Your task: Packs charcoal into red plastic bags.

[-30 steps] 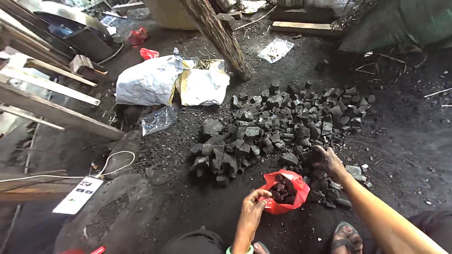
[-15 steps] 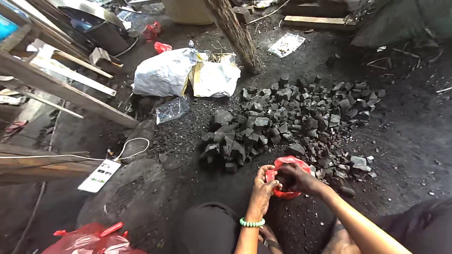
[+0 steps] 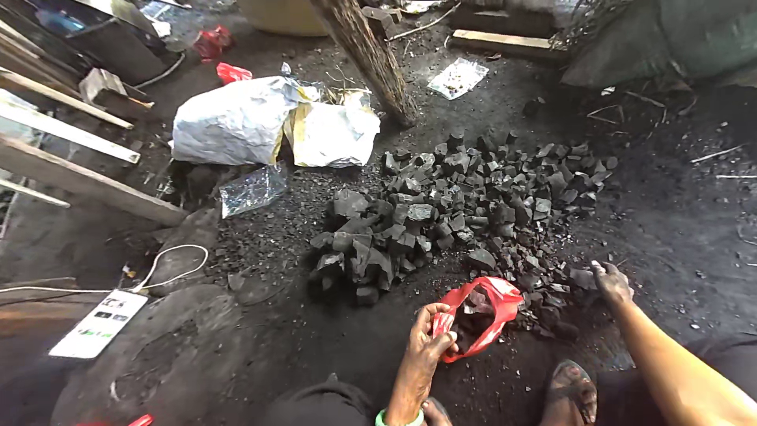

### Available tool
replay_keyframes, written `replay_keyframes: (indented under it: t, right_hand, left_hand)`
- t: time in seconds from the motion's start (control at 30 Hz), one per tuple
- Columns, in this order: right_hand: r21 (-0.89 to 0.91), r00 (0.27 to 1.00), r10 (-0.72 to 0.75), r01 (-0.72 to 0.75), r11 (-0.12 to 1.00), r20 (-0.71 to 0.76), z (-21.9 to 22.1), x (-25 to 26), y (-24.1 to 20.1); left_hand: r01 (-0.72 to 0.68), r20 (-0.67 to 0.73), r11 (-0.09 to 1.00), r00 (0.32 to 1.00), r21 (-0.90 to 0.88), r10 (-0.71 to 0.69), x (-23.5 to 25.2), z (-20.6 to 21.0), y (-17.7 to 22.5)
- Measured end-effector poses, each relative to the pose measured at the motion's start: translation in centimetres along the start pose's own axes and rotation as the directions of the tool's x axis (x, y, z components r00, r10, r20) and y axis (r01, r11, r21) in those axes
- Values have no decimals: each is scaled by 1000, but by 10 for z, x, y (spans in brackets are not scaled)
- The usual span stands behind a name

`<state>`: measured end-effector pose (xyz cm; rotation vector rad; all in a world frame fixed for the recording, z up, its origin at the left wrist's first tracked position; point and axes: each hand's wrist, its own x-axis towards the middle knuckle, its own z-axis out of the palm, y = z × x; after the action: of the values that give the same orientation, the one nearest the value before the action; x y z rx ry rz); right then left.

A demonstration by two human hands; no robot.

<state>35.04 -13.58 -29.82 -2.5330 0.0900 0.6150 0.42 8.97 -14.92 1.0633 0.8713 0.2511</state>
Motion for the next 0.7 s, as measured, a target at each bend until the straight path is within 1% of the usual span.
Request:
replay_keyframes:
  t: [0.07, 0.13, 0.23, 0.3, 0.33, 0.43, 0.47, 0.53, 0.6, 0.7]
  right_hand:
    - [-90, 995, -41, 49, 995, 90, 11, -3, -8]
    - [-122, 992, -62, 75, 990, 108, 23, -14, -22]
    - [-6, 985, -126, 128, 992, 117, 40, -28, -41]
    - [26, 971, -183, 181, 983, 155, 47, -38, -50]
    - [-4, 962, -201, 205, 979, 185, 50, -45, -55]
    - [-207, 942, -234, 285, 936, 240, 66, -68, -71]
    - [-279, 942, -223, 291, 915, 250, 72, -74, -76]
    - [-340, 943, -213, 294, 893, 257, 81, -77, -79]
    - [-315, 924, -261, 346, 884, 280, 83, -71, -79]
    - [-232, 879, -392, 455, 860, 272, 81, -64, -74]
  left_hand:
    - [1, 2, 1000, 1000, 0, -1, 0, -1, 0]
    - [0, -1, 1000, 1000, -3, 0, 2, 0, 1]
    - [-7, -1, 1000, 1000, -3, 7, 3, 2, 2]
    - [-6, 5, 1000, 1000, -7, 6, 3, 3, 1]
    - [-7, 10, 1000, 1000, -11, 7, 4, 3, 1]
    - [3, 16, 1000, 1000, -19, -3, 4, 3, 1]
    - [7, 14, 1000, 1000, -22, -7, 4, 3, 0]
    - [12, 2, 1000, 1000, -23, -12, 3, 3, 1]
    - [17, -4, 999, 1000, -27, -17, 2, 1, 2]
    - [19, 0, 999, 1000, -37, -19, 1, 0, 1]
